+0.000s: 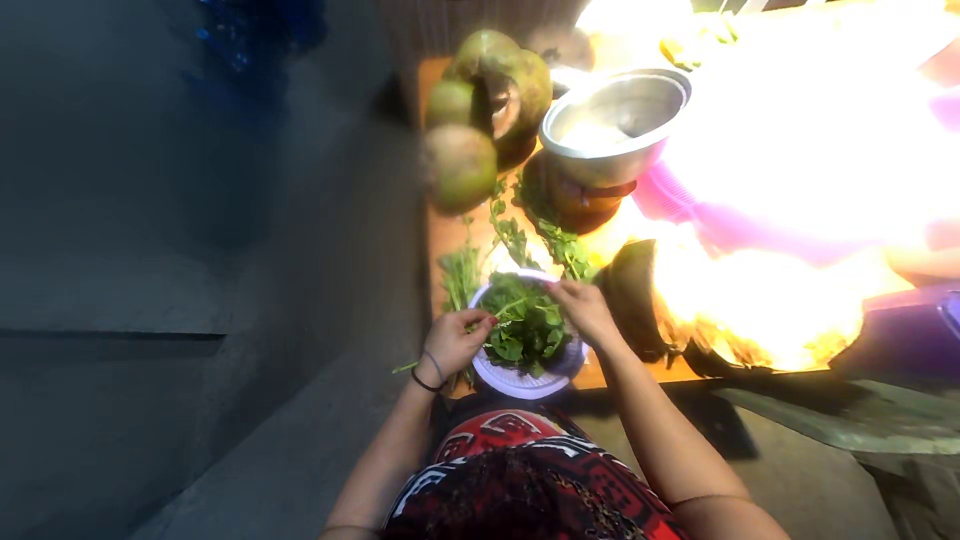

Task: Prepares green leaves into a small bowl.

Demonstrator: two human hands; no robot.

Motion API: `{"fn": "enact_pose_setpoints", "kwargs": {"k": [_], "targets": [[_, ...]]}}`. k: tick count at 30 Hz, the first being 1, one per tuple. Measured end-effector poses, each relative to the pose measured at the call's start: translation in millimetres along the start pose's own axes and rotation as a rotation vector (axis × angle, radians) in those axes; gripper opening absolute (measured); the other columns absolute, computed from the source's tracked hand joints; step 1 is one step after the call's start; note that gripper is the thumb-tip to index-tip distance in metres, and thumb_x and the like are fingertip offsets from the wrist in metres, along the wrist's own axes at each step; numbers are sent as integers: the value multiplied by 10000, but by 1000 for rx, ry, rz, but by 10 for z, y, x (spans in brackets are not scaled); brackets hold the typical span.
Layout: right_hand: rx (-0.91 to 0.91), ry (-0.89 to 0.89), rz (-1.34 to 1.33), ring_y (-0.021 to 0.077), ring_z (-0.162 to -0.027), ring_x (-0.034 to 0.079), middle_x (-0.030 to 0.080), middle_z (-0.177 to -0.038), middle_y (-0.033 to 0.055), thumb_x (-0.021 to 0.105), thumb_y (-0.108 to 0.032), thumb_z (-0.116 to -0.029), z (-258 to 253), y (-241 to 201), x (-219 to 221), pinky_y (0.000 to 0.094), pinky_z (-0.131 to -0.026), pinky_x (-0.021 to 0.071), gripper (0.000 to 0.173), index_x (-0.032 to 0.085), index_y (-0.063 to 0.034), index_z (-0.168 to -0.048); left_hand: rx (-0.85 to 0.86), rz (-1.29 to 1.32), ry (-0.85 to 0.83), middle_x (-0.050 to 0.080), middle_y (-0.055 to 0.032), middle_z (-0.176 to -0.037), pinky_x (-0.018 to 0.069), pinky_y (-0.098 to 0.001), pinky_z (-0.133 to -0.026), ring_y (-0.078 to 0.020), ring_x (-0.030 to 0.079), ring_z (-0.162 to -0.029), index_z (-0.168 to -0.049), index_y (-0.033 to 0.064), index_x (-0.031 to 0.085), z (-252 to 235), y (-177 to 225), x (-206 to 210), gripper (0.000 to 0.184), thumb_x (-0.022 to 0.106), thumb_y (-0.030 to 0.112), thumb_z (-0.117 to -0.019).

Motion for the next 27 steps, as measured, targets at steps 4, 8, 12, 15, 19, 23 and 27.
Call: {"fn": "enact_pose_setpoints", "kwargs": {"k": [4, 8, 12, 15, 19, 23, 27], "targets": [[-489, 129, 60, 188, -1068, 656, 679, -1147, 151, 568, -208, -1048, 141, -183, 3, 367, -952, 552, 287, 710, 12, -1165, -43, -16, 15, 701, -63, -819, 514, -368, -635, -136, 610, -659, -990, 63, 756, 18, 2, 6, 212, 606, 204, -1041], [-903, 56, 390, 399, -1167, 634, 668, -1225, 218, 722, -264, -937, 313, -405, 191, 557, -988, 531, 317, 757, -65, -1181, -61, -21, 9, 681, -60, -783, 494, -351, -610, -131, 584, -628, -975, 64, 754, 23, 3, 19, 226, 602, 215, -1045], [-1041, 131, 602, 384, -1078, 695, 737, -1073, 163, 667, -175, -964, 379, -381, 309, 550, -943, 559, 167, 781, -92, -1052, -80, 10, 18, 664, -53, -761, 476, -311, -584, -108, 553, -600, -982, 48, 750, 43, 5, -7, 218, 596, 188, -1045], [-1067, 183, 639, 384, -1078, 692, 734, -1047, 164, 657, -154, -961, 444, -357, 349, 527, -950, 561, 151, 777, -74, -1006, -95, 27, 26, 654, -43, -751, 463, -295, -577, -95, 537, -593, -963, 47, 745, 54, -21, -4, 214, 602, 185, -1042], [-1063, 244, 571, 369, -973, 694, 721, -994, 172, 687, -150, -933, 471, -313, 368, 510, -877, 566, 128, 744, -45, -886, -148, 61, 19, 651, -28, -757, 475, -284, -622, -76, 543, -627, -952, 24, 742, -9, -97, 20, 223, 589, 155, -1046], [-1022, 287, 522, 343, -913, 697, 729, -947, 157, 729, -198, -915, 486, -287, 391, 493, -857, 554, 189, 725, -32, -827, -155, 37, 67, 650, -22, -727, 474, -289, -598, -79, 538, -594, -945, 35, 747, 22, -53, -6, 217, 607, 171, -1040], [-993, 379, 535, 328, -898, 702, 735, -924, 138, 703, -143, -934, 508, -259, 415, 499, -884, 537, 110, 719, -35, -918, -58, -11, 90, 694, -59, -805, 520, -386, -621, -150, 609, -641, -996, 72, 754, 115, 11, 30, 226, 604, 234, -1042]]}}
Point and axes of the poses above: each hand's wrist, its own z-axis away from the middle knuckle, its own x-axis out of the palm, y = z × x, the point moved 6 cm from there along -z, towards the middle knuckle
